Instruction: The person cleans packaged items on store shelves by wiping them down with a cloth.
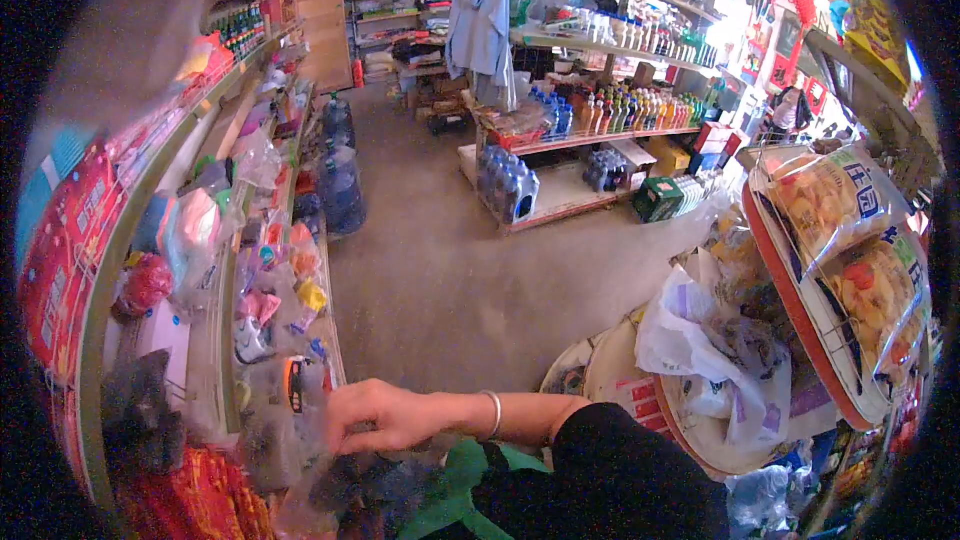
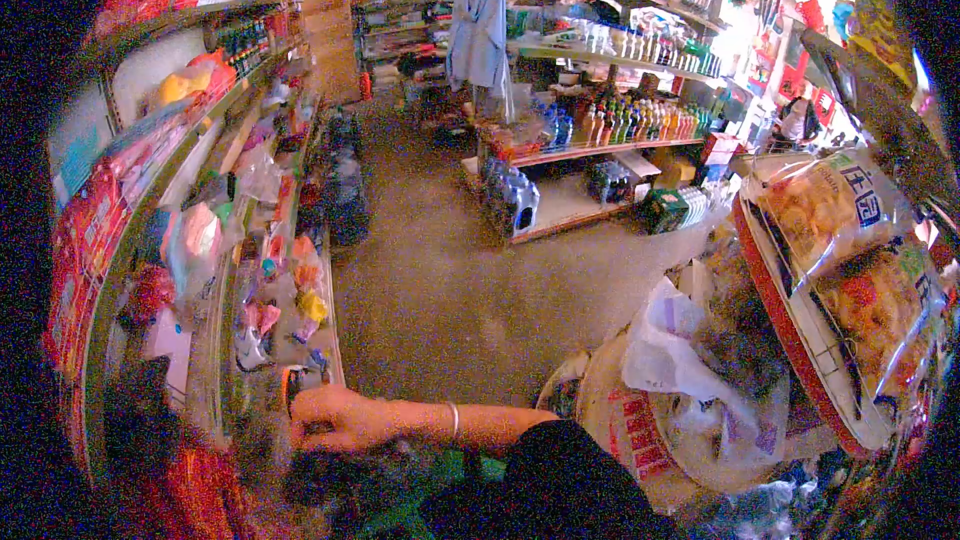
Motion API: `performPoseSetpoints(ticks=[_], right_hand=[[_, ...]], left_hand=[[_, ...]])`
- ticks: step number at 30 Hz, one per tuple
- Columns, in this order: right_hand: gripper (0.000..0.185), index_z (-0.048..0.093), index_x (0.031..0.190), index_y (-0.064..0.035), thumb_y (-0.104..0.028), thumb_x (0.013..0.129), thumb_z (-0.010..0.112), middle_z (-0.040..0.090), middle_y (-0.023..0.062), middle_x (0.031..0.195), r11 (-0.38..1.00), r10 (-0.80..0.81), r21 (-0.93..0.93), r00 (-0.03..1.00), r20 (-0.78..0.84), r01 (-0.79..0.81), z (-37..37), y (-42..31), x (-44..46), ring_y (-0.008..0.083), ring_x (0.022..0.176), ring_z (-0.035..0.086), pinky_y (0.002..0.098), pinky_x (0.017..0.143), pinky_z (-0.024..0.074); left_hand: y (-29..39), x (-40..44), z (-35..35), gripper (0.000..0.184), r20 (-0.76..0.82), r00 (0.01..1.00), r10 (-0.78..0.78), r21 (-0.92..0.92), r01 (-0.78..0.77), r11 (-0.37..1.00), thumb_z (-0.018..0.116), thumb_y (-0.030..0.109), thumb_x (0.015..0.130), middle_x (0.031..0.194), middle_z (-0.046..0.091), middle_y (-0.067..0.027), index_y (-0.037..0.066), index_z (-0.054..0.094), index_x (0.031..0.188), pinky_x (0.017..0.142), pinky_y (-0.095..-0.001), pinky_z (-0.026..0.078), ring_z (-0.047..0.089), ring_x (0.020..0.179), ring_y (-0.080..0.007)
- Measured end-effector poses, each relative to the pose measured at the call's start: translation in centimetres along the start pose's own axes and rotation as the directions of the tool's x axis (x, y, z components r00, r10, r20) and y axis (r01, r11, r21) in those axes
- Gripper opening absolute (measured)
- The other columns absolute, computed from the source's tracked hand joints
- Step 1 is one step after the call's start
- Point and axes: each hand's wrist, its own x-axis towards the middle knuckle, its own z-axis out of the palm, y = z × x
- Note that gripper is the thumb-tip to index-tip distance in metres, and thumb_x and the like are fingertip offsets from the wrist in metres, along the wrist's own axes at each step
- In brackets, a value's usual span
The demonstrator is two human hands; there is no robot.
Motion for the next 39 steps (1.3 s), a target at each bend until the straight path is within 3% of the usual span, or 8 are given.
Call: performPoseSetpoints(ticks=[6,7,14,17,20,26,30,39], right_hand=[[0.008,0.057,0.076,-0.0026,-0.009,0.074,0.060,0.055,0.0073,0.074,1.000,-0.008,0.012,1.000,0.007,0.008,0.0,-0.8,-0.1,0.0229,0.072,0.053,0.0323,0.066,0.0413],[0.008,0.058,0.076,-0.0023,-0.010,0.074,0.060,0.056,0.0070,0.074,0.998,0.056,0.029,0.998,0.015,-0.056,0.1,-0.6,-0.3,0.0228,0.073,0.053,0.0322,0.067,0.0414],[0.011,0.057,0.076,-0.0016,-0.012,0.075,0.060,0.057,0.0075,0.074,0.999,-0.029,0.016,1.000,0.011,0.029,0.3,-0.3,-0.2,0.0232,0.073,0.054,0.0328,0.067,0.0417],[0.011,0.058,0.076,-0.0017,-0.012,0.075,0.060,0.057,0.0074,0.074,0.999,0.008,0.040,1.000,0.019,-0.009,0.2,-0.7,-0.2,0.0233,0.072,0.054,0.0328,0.066,0.0416],[0.010,0.058,0.075,-0.0016,-0.012,0.075,0.060,0.057,0.0078,0.074,0.998,-0.017,0.067,1.000,0.025,0.016,0.6,-0.6,-0.1,0.0231,0.072,0.054,0.0326,0.066,0.0416],[0.009,0.059,0.074,-0.0016,-0.010,0.073,0.061,0.057,0.0084,0.072,0.991,-0.021,0.129,1.000,-0.005,0.022,0.9,-0.9,0.6,0.0223,0.071,0.054,0.0320,0.064,0.0418],[0.007,0.059,0.074,-0.0017,-0.009,0.073,0.061,0.057,0.0082,0.072,0.990,-0.022,0.138,1.000,-0.016,0.024,1.4,-0.5,0.7,0.0220,0.071,0.055,0.0317,0.065,0.0423],[0.009,0.059,0.076,-0.0008,-0.009,0.074,0.061,0.058,0.0078,0.074,0.977,0.151,0.165,0.986,-0.068,-0.138,1.3,0.5,0.1,0.0190,0.073,0.056,0.0295,0.067,0.0435]], left_hand=[[-0.9,3.2,3.4,0.050,0.087,0.996,0.003,0.038,-0.006,0.999,0.058,0.008,0.078,0.099,0.051,-0.0092,0.008,0.038,0.123,0.086,-0.0366,0.037,0.048,0.081,-0.0202],[-1.0,3.9,3.9,0.050,0.088,0.996,-0.001,0.036,-0.002,0.999,0.058,0.008,0.078,0.100,0.051,-0.0093,0.008,0.038,0.123,0.086,-0.0366,0.036,0.048,0.081,-0.0203],[-0.2,9.3,5.6,0.051,0.050,0.999,-0.019,0.008,0.018,1.000,0.059,0.008,0.077,0.101,0.051,-0.0098,0.007,0.038,0.123,0.086,-0.0365,0.036,0.048,0.083,-0.0208],[0.1,10.8,5.6,0.051,0.035,0.999,-0.030,-0.011,0.031,0.999,0.060,0.008,0.077,0.101,0.051,-0.0100,0.007,0.038,0.123,0.086,-0.0365,0.036,0.048,0.084,-0.0210],[-0.7,9.3,5.2,0.052,0.044,0.999,-0.029,-0.029,0.031,0.999,0.060,0.009,0.076,0.102,0.051,-0.0103,0.006,0.038,0.123,0.087,-0.0364,0.036,0.048,0.084,-0.0212],[-4.0,0.6,4.5,0.053,0.208,0.975,-0.076,0.004,0.077,0.997,0.061,0.009,0.075,0.103,0.050,-0.0107,0.005,0.038,0.122,0.087,-0.0364,0.036,0.048,0.085,-0.0216],[-5.6,-1.9,3.9,0.053,0.201,0.970,-0.135,0.015,0.135,0.991,0.061,0.009,0.075,0.104,0.050,-0.0110,0.005,0.037,0.122,0.087,-0.0363,0.036,0.048,0.086,-0.0219],[-7.6,-3.3,2.6,0.055,0.153,0.965,-0.213,0.029,0.211,0.977,0.063,0.010,0.074,0.105,0.050,-0.0117,0.003,0.037,0.121,0.088,-0.0362,0.036,0.048,0.088,-0.0225]])
